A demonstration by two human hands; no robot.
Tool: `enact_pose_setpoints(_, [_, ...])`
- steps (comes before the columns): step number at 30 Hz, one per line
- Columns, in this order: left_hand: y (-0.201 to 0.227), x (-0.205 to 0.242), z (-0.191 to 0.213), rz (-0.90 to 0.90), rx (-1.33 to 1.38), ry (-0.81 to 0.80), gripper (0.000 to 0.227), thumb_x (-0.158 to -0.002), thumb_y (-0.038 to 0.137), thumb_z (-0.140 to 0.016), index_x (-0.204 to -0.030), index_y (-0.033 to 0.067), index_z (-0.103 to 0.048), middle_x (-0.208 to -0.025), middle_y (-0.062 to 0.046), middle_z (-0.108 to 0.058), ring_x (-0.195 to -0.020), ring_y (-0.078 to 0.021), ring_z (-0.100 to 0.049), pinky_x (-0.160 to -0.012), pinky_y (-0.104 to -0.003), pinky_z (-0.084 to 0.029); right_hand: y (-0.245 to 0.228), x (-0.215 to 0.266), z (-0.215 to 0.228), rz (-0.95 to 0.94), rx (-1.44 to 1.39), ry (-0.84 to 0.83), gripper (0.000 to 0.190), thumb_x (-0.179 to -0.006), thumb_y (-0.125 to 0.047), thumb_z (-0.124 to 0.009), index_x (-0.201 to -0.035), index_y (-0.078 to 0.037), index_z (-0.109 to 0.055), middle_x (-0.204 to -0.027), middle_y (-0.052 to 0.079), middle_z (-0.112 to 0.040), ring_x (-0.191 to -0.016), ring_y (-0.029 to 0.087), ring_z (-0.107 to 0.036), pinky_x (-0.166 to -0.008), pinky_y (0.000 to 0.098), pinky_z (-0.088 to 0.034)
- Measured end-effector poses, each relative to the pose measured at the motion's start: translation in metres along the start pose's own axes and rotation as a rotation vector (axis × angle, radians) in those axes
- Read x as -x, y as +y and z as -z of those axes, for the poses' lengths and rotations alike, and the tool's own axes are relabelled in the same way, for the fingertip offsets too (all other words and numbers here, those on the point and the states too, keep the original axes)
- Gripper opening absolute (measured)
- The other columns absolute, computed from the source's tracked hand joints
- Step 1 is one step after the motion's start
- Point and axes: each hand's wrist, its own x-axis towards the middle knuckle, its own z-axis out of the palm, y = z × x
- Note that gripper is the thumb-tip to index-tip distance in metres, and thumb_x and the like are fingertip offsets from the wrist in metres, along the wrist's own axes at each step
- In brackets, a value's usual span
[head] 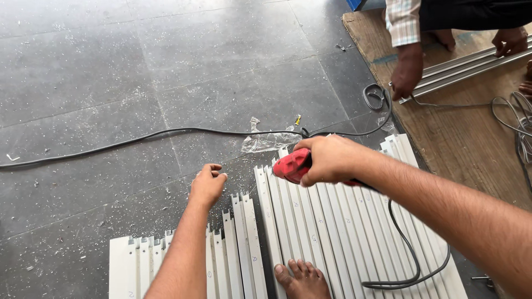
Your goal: The person uses a red corded drill to make holes in a stack of white plastic profiles laid on the floor. They adjust the drill bit, position the profiles, and drill multiple holes along the length of the stack. Other workers are visible nearby handling similar materials.
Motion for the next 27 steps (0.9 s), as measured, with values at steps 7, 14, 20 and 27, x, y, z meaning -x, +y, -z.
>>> enact_pose_setpoints(7, [0.014, 0.007, 0.016, 0.041, -0.355, -0.180, 0.074, -0.086, 0.042, -0.071, -0.154, 0.0419, -0.039, -0.170, 0.003, -0.019, -0.158, -0.0269, -0.015, -0.123, -0.061, -0.022, -0.014, 0.004, 0.015, 0.039, 0.164, -0.019, 0.078, -0.064, -0.030, -0.080, -0.139, -0.031, -0.058, -0.111, 0.005, -0.076, -0.103, 0.024, -0.074, -0.095, 0.0384, -0.057])
enact_pose_setpoints(14, [0.005, 0.003, 0.004, 0.047, -0.438, -0.332, 0.082, -0.091, 0.040, -0.068, -0.160, 0.0452, -0.026, -0.174, 0.004, 0.006, -0.160, -0.0314, 0.004, -0.124, -0.067, -0.012, -0.015, 0.001, 0.021, 0.113, 0.277, -0.016, 0.077, -0.065, -0.031, -0.079, -0.139, -0.033, -0.058, -0.112, 0.005, -0.076, -0.104, 0.025, -0.073, -0.094, 0.0398, -0.058])
enact_pose_setpoints(20, [0.006, 0.000, 0.001, 0.078, -0.431, -0.391, 0.079, -0.094, 0.038, -0.063, -0.161, 0.0452, -0.021, -0.173, 0.006, 0.016, -0.160, -0.0327, 0.014, -0.121, -0.073, -0.011, -0.016, 0.007, 0.022, 0.171, 0.328, 0.003, 0.076, -0.065, -0.028, -0.077, -0.139, -0.035, -0.057, -0.112, 0.004, -0.075, -0.104, 0.025, -0.072, -0.091, 0.0404, -0.057])
enact_pose_setpoints(27, [0.010, 0.000, 0.003, 0.097, -0.415, -0.397, 0.077, -0.095, 0.046, -0.061, -0.162, 0.0441, -0.022, -0.174, 0.005, 0.015, -0.160, -0.0329, 0.014, -0.121, -0.073, -0.012, -0.028, 0.006, 0.028, 0.193, 0.417, -0.018, 0.076, -0.066, -0.021, -0.073, -0.138, -0.038, -0.060, -0.108, 0.004, -0.077, -0.103, 0.026, -0.073, -0.087, 0.0418, -0.059])
